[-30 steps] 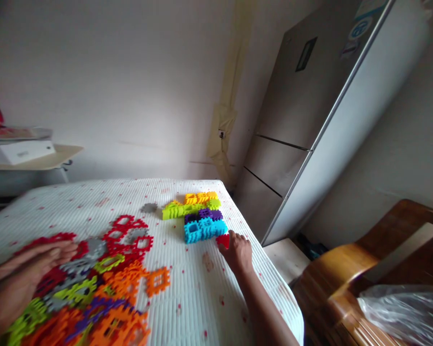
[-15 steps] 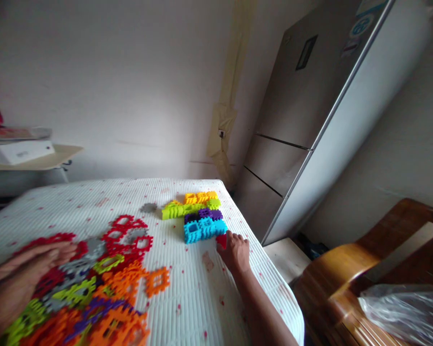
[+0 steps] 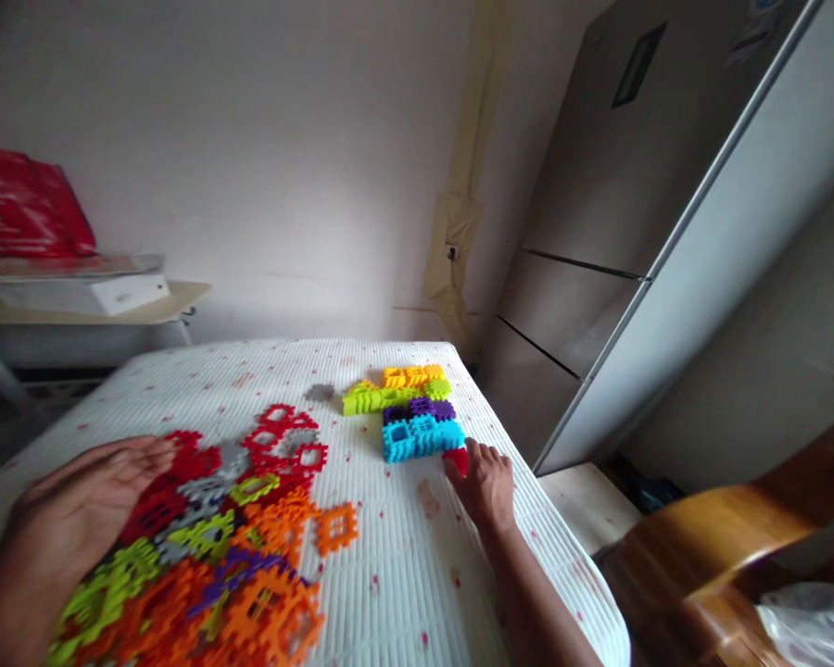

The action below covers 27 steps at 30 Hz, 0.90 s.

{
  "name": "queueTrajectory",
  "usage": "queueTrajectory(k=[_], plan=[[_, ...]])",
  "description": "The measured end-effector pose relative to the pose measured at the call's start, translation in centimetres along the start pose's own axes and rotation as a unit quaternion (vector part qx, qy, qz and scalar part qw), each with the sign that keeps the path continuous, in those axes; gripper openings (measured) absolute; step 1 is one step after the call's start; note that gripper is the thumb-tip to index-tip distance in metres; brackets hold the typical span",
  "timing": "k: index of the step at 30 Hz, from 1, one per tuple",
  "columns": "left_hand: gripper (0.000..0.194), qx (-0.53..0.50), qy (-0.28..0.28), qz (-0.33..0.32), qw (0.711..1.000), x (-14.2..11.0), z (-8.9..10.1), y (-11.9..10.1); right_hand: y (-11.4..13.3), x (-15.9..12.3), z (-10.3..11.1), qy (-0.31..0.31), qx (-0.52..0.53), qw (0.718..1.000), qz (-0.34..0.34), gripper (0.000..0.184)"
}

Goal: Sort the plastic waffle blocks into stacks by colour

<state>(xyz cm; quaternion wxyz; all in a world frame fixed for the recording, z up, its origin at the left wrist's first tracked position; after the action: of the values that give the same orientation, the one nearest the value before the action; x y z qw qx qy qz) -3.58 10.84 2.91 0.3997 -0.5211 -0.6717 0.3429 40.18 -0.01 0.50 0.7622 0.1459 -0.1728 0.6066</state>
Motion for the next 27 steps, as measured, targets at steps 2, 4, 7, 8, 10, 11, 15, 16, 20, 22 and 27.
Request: queueTrajectory(k=[2, 4, 7, 8, 10, 11, 15, 16, 20, 22, 27], plan=[[0.019, -0.043, -0.001, 0.012, 0.999, 0.4, 0.1, -0.2, 0.2, -0.1, 0.3, -0.041, 0.021, 0.998, 0.045, 0.026], [0.019, -0.077, -0.006, 0.027, 0.997, 0.6, 0.0, -0.5, 0.6, -0.3, 0.6, -0.067, 0.049, 0.992, 0.091, 0.024], [0.016, -0.103, -0.021, 0.029, 0.994, 0.9, -0.4, -1.0, 1.5, -0.7, 1.0, -0.096, 0.082, 0.980, 0.154, 0.022], [0.014, -0.110, -0.026, 0.027, 0.993, 1.1, -0.6, -1.2, 1.8, -0.9, 1.0, -0.106, 0.090, 0.975, 0.173, 0.021], [0.012, -0.119, -0.035, 0.024, 0.992, 1.5, -0.8, -1.6, 2.3, -1.2, 1.0, -0.117, 0.106, 0.966, 0.205, 0.020], [0.011, -0.121, -0.037, 0.023, 0.992, 1.7, -1.0, -1.8, 2.5, -1.4, 1.0, -0.119, 0.112, 0.962, 0.218, 0.019], [0.013, -0.118, -0.041, 0.022, 0.992, 2.6, -1.8, -2.6, 3.1, -1.7, 0.7, -0.123, 0.128, 0.950, 0.256, 0.022], [0.013, -0.116, -0.045, 0.022, 0.992, 2.8, -1.9, -2.8, 3.2, -1.8, 0.7, -0.124, 0.133, 0.947, 0.266, 0.022], [0.009, -0.107, -0.080, 0.018, 0.991, 3.8, -2.3, -2.8, 3.7, -2.0, 0.6, -0.118, 0.156, 0.934, 0.301, 0.020], [0.005, -0.097, -0.108, 0.003, 0.989, 4.1, -2.5, -2.4, 3.9, -2.1, 0.6, -0.119, 0.158, 0.930, 0.309, 0.021], [0.008, -0.008, -0.131, -0.045, 0.990, 3.5, -4.2, -0.8, 4.0, -2.3, 0.4, -0.104, 0.155, 0.929, 0.320, 0.023]])
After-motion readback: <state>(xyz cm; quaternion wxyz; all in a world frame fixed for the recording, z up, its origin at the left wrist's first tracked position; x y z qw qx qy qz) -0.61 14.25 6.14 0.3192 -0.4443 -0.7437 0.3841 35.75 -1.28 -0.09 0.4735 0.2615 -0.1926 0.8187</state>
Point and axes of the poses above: each hand's wrist, its own x-axis towards the middle knuckle, its own z-axis out of the back of the hand, y = z × x, the point moved 3 cm from there along x, towards the middle knuckle, and after that the axes turned 6 degrees about y, right-handed, at the moved point
